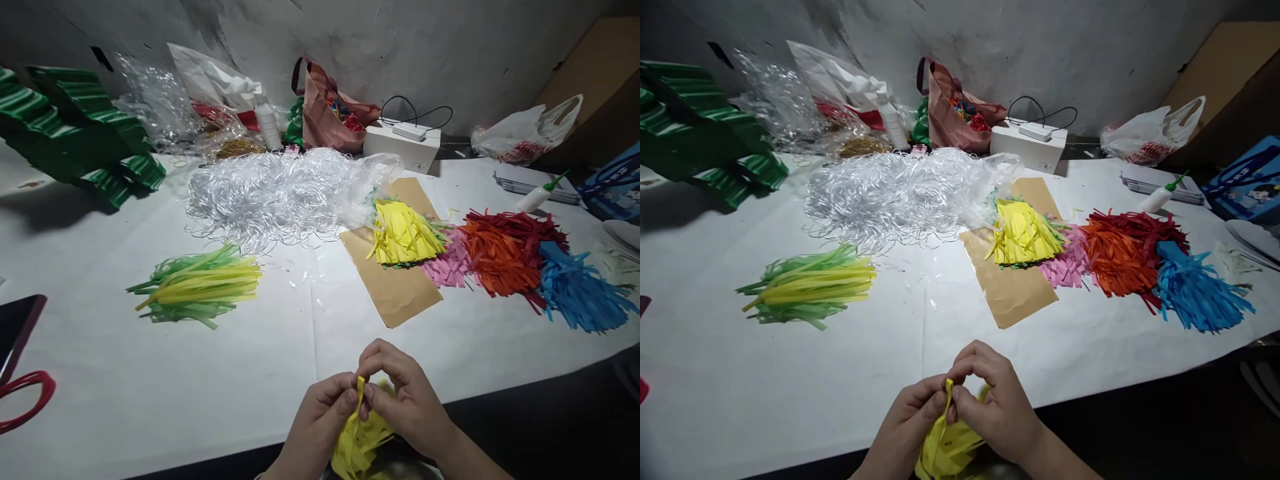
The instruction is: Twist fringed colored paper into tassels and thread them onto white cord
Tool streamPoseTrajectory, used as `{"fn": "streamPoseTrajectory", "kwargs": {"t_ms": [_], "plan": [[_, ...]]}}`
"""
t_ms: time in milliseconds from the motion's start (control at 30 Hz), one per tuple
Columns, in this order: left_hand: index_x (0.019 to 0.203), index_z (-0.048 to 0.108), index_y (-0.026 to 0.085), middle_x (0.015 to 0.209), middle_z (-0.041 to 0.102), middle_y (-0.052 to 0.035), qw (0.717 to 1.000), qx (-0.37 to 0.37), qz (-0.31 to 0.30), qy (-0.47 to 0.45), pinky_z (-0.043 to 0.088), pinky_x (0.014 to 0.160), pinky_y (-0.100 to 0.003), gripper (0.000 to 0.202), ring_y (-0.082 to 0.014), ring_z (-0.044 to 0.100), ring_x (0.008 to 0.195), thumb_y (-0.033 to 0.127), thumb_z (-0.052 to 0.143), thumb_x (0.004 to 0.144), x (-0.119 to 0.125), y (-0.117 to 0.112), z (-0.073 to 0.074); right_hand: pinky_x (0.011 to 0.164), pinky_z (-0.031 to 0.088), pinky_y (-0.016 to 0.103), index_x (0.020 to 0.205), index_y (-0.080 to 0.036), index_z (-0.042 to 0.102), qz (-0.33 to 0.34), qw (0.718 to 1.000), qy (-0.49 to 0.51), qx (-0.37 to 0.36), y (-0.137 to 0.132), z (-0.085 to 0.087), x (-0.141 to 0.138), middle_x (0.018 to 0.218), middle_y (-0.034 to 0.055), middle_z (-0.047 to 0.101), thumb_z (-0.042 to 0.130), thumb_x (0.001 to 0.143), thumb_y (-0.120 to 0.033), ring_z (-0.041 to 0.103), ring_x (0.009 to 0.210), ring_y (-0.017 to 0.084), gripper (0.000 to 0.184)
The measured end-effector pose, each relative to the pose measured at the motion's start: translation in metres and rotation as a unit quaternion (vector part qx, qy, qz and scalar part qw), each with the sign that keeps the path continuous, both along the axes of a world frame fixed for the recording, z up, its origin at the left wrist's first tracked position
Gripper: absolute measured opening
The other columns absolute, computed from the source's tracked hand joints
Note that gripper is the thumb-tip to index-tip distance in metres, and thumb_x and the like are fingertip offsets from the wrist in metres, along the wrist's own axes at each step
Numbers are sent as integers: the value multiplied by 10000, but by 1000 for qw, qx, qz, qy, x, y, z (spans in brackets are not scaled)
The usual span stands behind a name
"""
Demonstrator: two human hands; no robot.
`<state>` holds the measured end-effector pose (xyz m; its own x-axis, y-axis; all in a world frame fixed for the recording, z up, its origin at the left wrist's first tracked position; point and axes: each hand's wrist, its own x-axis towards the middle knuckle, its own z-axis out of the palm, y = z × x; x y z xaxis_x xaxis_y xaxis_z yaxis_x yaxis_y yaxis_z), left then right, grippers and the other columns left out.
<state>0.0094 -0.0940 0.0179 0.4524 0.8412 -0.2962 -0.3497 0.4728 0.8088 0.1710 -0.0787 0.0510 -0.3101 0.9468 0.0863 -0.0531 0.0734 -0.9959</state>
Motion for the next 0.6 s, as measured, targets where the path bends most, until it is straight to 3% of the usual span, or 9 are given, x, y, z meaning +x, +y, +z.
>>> {"fn": "streamPoseTrajectory", "kwargs": {"t_ms": [133, 267, 500, 600], "plan": [[708, 661, 162, 723, 562, -18, 998, 25, -16, 52, 390, 662, -255, 358, -153, 450, 703, 482, 655, 869, 0, 1, 3, 625, 542, 254, 836, -206, 624, -36, 996, -69, 46, 0, 1, -1, 853, 16, 562, 549, 815, -109, 595, 713, 138, 124], [740, 677, 166, 753, 578, -27, 993, 64, -41, 96, 405, 692, -266, 351, -171, 487, 743, 472, 611, 901, -2, 2, 3, 661, 517, 264, 860, -215, 637, -11, 993, -97, 69, 0, 2, 0, 874, 20, 568, 513, 747, -59, 575, 768, 151, 229], [732, 664, 171, 751, 557, -16, 987, 109, -35, 116, 399, 680, -252, 380, -157, 493, 726, 492, 580, 917, -3, 1, 0, 703, 484, 297, 865, -217, 546, -8, 990, -114, 85, -2, -6, 3, 851, 12, 544, 483, 851, -141, 550, 763, 155, 101], [752, 666, 172, 751, 560, -15, 983, 129, -41, 128, 400, 680, -250, 361, -154, 501, 727, 471, 569, 931, -6, 1, -1, 712, 458, 304, 895, -221, 524, -27, 974, -156, 162, -3, -11, 3, 830, 8, 550, 480, 886, -139, 535, 774, 161, 94]]}}
